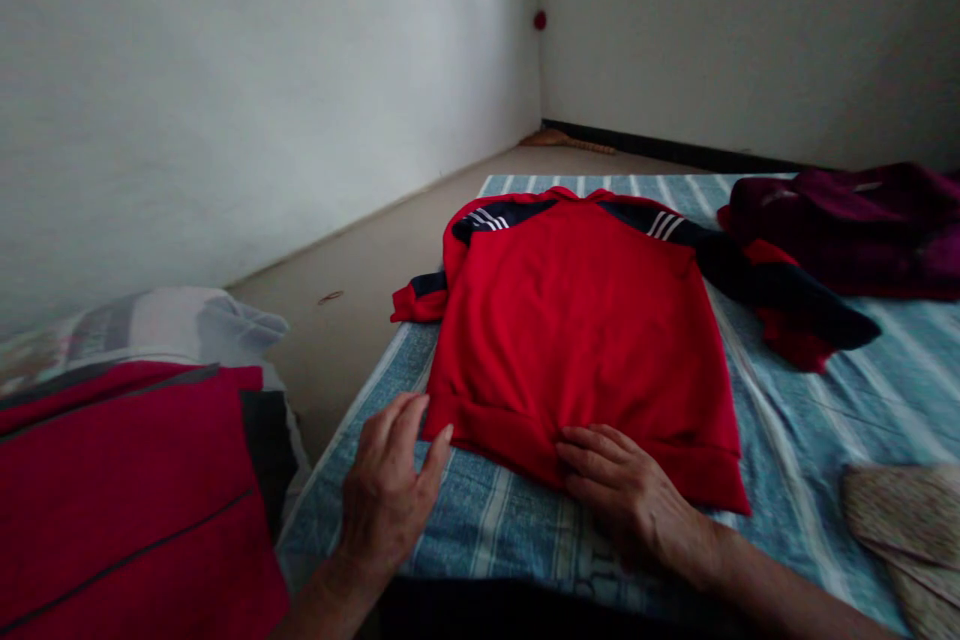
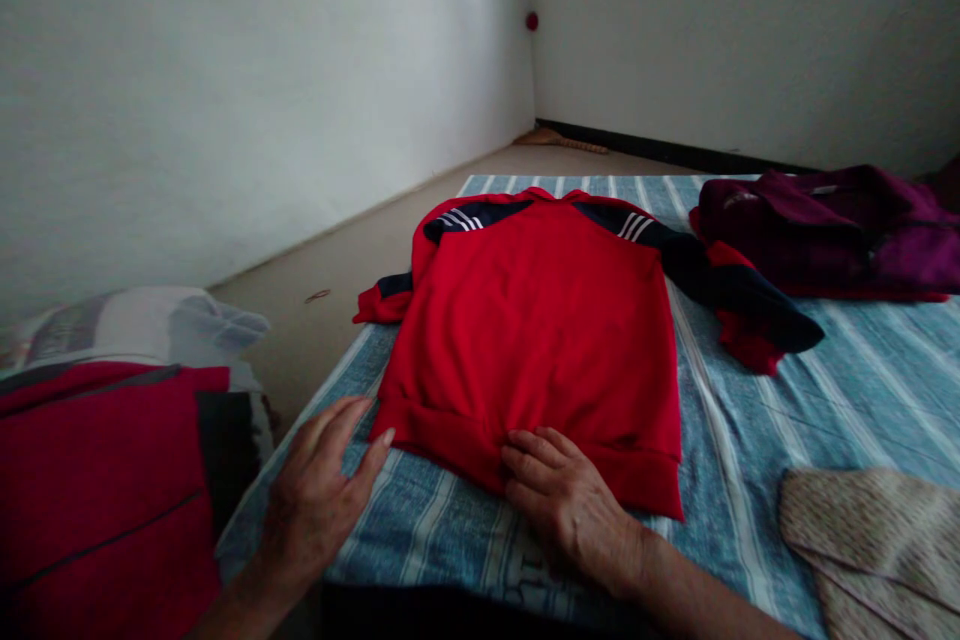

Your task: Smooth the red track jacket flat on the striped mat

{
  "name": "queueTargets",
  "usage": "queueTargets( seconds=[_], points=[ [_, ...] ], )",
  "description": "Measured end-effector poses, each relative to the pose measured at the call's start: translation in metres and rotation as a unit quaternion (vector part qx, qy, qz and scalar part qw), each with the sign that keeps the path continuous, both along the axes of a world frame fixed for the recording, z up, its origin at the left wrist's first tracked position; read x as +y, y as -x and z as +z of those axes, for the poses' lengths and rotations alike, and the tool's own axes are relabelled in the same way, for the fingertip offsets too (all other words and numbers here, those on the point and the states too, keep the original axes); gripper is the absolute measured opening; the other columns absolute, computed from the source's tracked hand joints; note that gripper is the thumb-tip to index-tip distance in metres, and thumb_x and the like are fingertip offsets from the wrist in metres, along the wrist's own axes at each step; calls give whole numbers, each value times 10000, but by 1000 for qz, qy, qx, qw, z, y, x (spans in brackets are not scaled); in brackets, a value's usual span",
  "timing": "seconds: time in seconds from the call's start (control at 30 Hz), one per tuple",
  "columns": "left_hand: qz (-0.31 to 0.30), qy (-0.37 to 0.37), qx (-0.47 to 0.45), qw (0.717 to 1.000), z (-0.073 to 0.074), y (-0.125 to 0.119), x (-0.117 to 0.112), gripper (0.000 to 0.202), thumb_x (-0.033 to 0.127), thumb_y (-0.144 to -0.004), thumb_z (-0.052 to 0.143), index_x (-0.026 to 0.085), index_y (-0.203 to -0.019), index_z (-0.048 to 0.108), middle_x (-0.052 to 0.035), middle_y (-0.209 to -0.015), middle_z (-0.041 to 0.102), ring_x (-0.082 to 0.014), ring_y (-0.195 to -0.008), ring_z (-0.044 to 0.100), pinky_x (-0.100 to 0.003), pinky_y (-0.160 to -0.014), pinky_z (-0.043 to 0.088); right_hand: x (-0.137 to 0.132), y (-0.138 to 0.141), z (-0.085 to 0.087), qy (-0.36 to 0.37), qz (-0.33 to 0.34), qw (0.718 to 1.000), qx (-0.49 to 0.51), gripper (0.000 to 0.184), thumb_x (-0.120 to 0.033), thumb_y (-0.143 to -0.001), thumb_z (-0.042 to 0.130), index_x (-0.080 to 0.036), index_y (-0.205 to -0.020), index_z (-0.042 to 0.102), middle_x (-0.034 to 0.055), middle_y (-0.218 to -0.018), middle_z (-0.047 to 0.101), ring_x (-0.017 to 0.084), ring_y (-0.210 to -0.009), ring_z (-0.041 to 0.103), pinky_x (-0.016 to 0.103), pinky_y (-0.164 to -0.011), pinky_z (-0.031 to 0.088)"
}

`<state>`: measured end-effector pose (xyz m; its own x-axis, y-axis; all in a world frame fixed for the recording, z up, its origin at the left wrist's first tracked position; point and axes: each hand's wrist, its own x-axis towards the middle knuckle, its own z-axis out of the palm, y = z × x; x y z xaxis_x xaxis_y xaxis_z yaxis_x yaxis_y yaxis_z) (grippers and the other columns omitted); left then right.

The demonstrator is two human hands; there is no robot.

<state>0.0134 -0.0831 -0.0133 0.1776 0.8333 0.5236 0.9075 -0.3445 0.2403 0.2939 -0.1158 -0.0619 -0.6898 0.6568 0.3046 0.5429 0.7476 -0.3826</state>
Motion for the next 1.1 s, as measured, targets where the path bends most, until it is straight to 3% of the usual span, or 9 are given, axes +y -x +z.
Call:
queueTargets(
  seconds=[0.1,0.2,0.3,0.4,0.53,0.7,0.8,0.9,1.1],
  points=[
    [120,187,-146,964,-1,8,24,474,501,-784,563,153,-1104,558,-68,-882,655,-218,-774,646,-327,-641,538,0,0,1,-2,1,1000,0,257,-137,-941,389,-194,-1081,597,75,-1292,570,214,-1283,423,434,-1052,363],
    [117,334,-275,894,3,1,36,433,511,-706,611,158,-954,572,13,-665,596,-154,-553,581,-250,-492,453,0,1,3,-7,-1,1000,3,263,-125,-930,401,-188,-1086,604,88,-1280,578,215,-1272,438,428,-1052,365],
    [96,413,-370,827,14,-4,38,304,437,-648,636,179,-774,537,70,-536,501,-77,-399,411,-189,-381,290,-1,1,3,-12,-3,1000,1,264,-116,-918,418,-195,-1082,609,85,-1278,581,216,-1271,441,425,-1047,374],
    [130,422,-440,782,22,2,34,301,381,-570,670,189,-733,504,104,-487,432,-42,-356,299,-167,-355,187,-1,1,2,-17,-4,1000,0,263,-111,-913,421,-200,-1076,607,75,-1282,580,221,-1273,441,433,-1041,384],
    [156,417,-440,780,17,16,30,315,384,-547,694,190,-706,504,116,-466,393,-39,-347,267,-168,-349,175,0,1,3,-16,-2,1000,6,279,-92,-911,403,-188,-1086,598,87,-1278,581,219,-1260,455,438,-1045,380],
    [122,399,-461,783,12,17,31,272,358,-598,711,180,-705,536,49,-618,564,-106,-555,534,-186,-487,408,0,1,4,-9,7,1000,1,282,-92,-908,392,-186,-1085,590,81,-1288,574,221,-1262,452,445,-1041,380],
    [54,425,-517,741,17,21,29,308,304,-634,725,192,-872,564,8,-791,645,-156,-714,620,-241,-620,496,1,1,4,-4,6,1000,-2,275,-108,-913,393,-183,-1091,589,85,-1293,570,224,-1266,447,446,-1042,378],
    [0,463,-536,706,18,30,24,545,229,-626,723,219,-1140,541,-75,-1093,653,-227,-908,647,-303,-721,523,0,1,4,-3,3,1000,1,289,-91,-896,396,-180,-1088,592,93,-1285,574,222,-1264,448,443,-1045,372],
    [0,421,-452,786,5,26,23,679,143,-533,672,197,-1200,559,-77,-1162,648,-256,-1074,598,-312,-855,495,0,2,0,-11,-6,1000,2,277,-92,-903,389,-199,-1060,591,72,-1281,580,213,-1264,451,432,-1035,377]
  ],
)
